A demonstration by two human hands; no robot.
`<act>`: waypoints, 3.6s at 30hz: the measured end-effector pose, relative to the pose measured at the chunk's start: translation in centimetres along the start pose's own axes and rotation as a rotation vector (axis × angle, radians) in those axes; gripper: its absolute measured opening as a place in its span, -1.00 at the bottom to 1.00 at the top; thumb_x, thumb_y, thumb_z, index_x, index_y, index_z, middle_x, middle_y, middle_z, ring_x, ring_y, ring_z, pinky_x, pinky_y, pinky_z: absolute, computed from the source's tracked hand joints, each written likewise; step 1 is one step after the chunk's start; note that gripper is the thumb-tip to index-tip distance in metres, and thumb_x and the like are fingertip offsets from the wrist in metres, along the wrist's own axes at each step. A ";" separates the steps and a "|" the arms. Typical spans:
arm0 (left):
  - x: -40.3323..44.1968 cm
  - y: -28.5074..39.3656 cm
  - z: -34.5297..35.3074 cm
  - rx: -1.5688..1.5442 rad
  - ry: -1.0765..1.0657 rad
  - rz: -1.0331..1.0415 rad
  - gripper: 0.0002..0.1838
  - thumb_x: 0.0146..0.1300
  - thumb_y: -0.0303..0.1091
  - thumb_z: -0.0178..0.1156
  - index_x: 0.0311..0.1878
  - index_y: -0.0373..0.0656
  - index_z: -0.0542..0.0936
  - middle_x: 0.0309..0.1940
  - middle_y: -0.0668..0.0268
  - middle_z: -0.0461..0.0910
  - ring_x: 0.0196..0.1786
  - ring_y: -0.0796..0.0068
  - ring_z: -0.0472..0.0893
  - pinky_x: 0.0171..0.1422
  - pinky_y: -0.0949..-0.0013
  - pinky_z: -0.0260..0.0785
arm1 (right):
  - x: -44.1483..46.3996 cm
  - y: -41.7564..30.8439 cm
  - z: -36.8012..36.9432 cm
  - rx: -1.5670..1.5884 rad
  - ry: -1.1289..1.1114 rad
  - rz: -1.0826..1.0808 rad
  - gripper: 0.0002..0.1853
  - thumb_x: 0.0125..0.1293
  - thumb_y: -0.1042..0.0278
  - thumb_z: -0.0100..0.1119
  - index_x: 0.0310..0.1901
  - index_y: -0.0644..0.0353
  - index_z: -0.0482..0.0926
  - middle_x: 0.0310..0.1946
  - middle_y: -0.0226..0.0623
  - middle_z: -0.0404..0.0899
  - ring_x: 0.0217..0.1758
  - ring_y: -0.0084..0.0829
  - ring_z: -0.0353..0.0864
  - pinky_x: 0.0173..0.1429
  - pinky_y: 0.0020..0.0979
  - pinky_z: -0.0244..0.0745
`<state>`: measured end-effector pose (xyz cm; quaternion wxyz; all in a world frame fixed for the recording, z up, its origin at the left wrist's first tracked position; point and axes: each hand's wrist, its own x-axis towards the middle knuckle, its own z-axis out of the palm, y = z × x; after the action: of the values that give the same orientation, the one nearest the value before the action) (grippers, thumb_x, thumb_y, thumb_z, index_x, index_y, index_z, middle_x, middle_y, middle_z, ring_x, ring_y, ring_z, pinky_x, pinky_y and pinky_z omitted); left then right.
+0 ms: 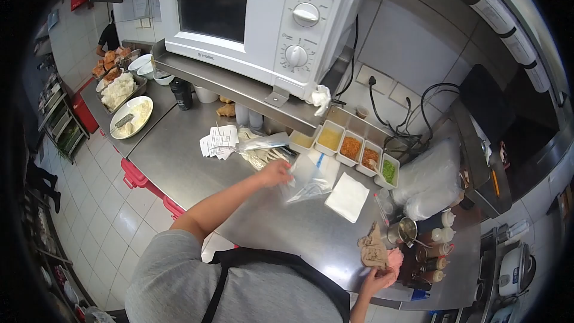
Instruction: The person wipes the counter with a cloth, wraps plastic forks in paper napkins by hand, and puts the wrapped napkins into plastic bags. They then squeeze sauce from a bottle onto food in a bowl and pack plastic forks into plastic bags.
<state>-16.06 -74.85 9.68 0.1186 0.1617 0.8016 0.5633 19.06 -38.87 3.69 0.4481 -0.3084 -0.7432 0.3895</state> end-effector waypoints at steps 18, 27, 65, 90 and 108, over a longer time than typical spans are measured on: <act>-9.3 2.0 2.2 0.384 -0.291 0.391 -0.56 -0.07 0.08 0.43 -0.59 -0.11 0.54 -0.62 0.28 0.55 -0.44 0.27 0.55 -0.19 0.24 0.26 | -9.3 -17.9 18.9 0.315 -0.821 0.041 -0.81 0.19 0.36 0.33 -0.38 0.31 0.56 -0.49 -0.37 0.47 -0.40 -0.58 0.44 -0.28 -0.52 0.35; -10.3 3.7 -10.0 0.013 -0.228 0.162 -0.48 -0.08 -0.17 0.54 -0.66 -0.10 0.30 -0.72 0.56 0.25 -0.58 0.74 0.21 -0.56 0.46 0.07 | -4.7 -19.0 18.6 0.386 -1.324 0.329 -0.78 0.34 0.32 0.19 -0.09 0.27 0.61 -0.34 -0.39 0.63 -0.29 -0.61 0.58 -0.16 -0.56 0.46; -16.1 0.8 -11.4 0.378 -0.217 -0.011 -0.65 0.11 -0.07 0.33 -0.23 -0.17 0.57 -0.29 0.19 0.63 -0.18 0.19 0.62 -0.10 0.24 0.45 | -0.3 -17.8 33.5 -0.488 -1.121 -0.738 -0.74 0.14 0.10 0.20 -0.53 0.09 0.62 -0.51 -0.25 0.57 -0.30 -0.20 0.54 -0.01 -0.18 0.23; -16.0 -0.3 -11.1 0.353 -0.220 -0.030 -0.56 0.14 -0.05 0.33 -0.08 -0.20 0.56 -0.29 0.14 0.63 -0.23 0.20 0.64 -0.08 0.27 0.48 | -4.3 -25.2 41.1 -0.794 -1.268 -0.942 -0.45 0.29 0.40 -0.23 0.35 0.19 0.23 -0.32 -0.05 0.68 -0.20 -0.12 0.69 0.00 -0.14 0.45; 0.4 -9.4 -15.2 0.595 0.742 0.078 -0.37 0.32 -0.15 0.00 0.38 -0.25 0.18 0.43 0.04 0.06 0.46 0.07 0.12 0.36 -0.03 0.15 | -4.3 -24.9 44.7 -0.730 -1.278 -1.090 -0.25 0.16 0.40 0.04 0.42 -0.24 0.11 -0.45 0.03 0.63 -0.36 0.01 0.65 -0.20 -0.02 0.51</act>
<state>-23.24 -90.83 5.95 -0.2484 0.0063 0.9096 0.3330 -22.44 -68.53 9.96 -0.0519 0.2367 -0.9694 -0.0382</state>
